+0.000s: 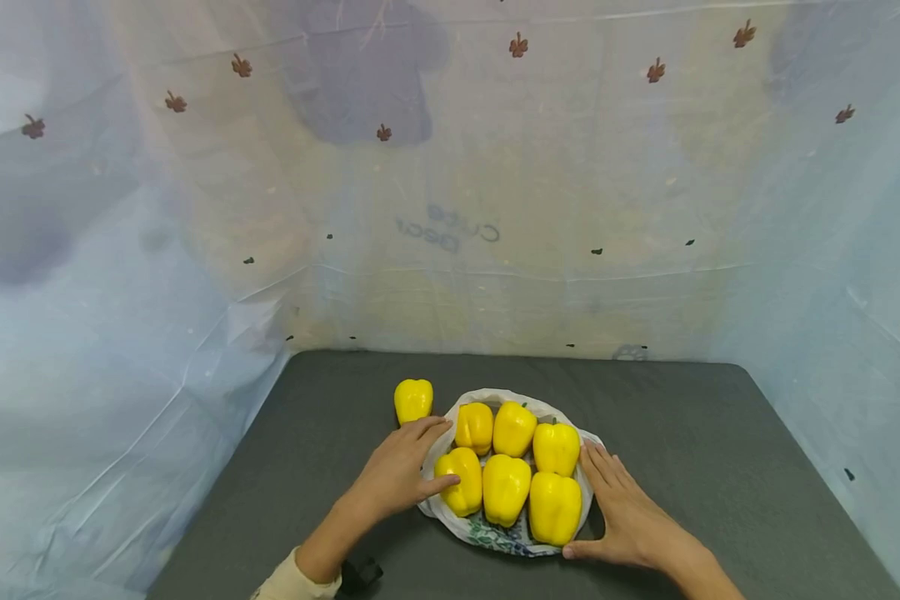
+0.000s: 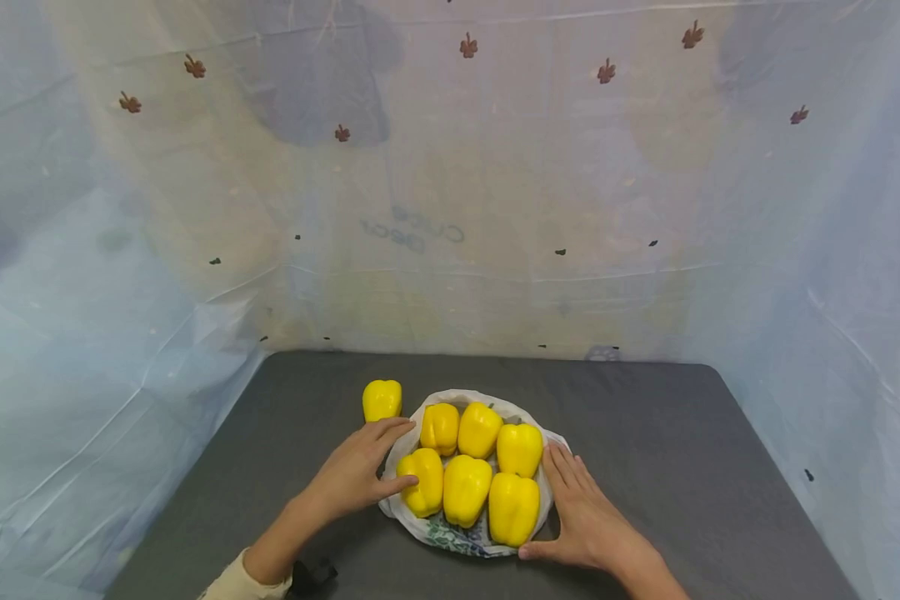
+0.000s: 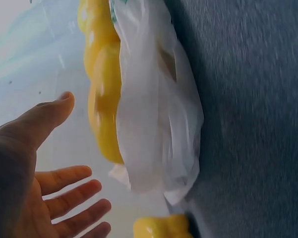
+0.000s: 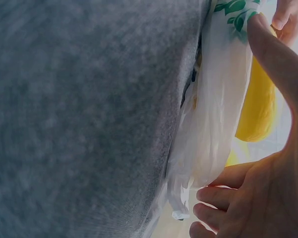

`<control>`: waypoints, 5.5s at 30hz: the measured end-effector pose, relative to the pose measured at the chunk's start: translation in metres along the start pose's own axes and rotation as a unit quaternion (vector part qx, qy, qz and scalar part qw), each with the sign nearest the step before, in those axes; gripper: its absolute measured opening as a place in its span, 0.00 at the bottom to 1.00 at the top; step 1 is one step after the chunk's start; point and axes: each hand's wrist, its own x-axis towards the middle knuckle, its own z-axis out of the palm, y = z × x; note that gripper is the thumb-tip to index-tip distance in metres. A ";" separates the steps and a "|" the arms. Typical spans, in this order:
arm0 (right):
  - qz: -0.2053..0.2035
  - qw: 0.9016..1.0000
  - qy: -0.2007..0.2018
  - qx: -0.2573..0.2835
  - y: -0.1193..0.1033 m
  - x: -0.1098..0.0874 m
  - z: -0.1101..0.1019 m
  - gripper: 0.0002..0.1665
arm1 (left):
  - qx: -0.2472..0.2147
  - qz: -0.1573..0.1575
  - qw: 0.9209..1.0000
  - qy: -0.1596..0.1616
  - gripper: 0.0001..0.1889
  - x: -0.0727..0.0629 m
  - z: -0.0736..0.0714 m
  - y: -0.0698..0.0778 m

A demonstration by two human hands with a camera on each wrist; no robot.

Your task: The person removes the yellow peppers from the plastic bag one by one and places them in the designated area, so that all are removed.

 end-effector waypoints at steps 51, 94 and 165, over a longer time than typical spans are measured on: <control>0.009 1.000 -0.009 0.007 0.001 0.004 -0.003 0.87 | 0.100 -0.040 0.994 0.000 0.52 -0.011 0.021 0.026; -0.009 1.000 -0.005 0.013 0.002 0.005 -0.006 0.85 | -0.046 -0.057 0.996 0.052 0.49 -0.014 -0.008 -0.001; 0.000 1.000 -0.017 0.020 0.002 0.005 -0.007 0.85 | 0.002 -0.155 0.987 0.033 0.50 -0.006 -0.035 -0.137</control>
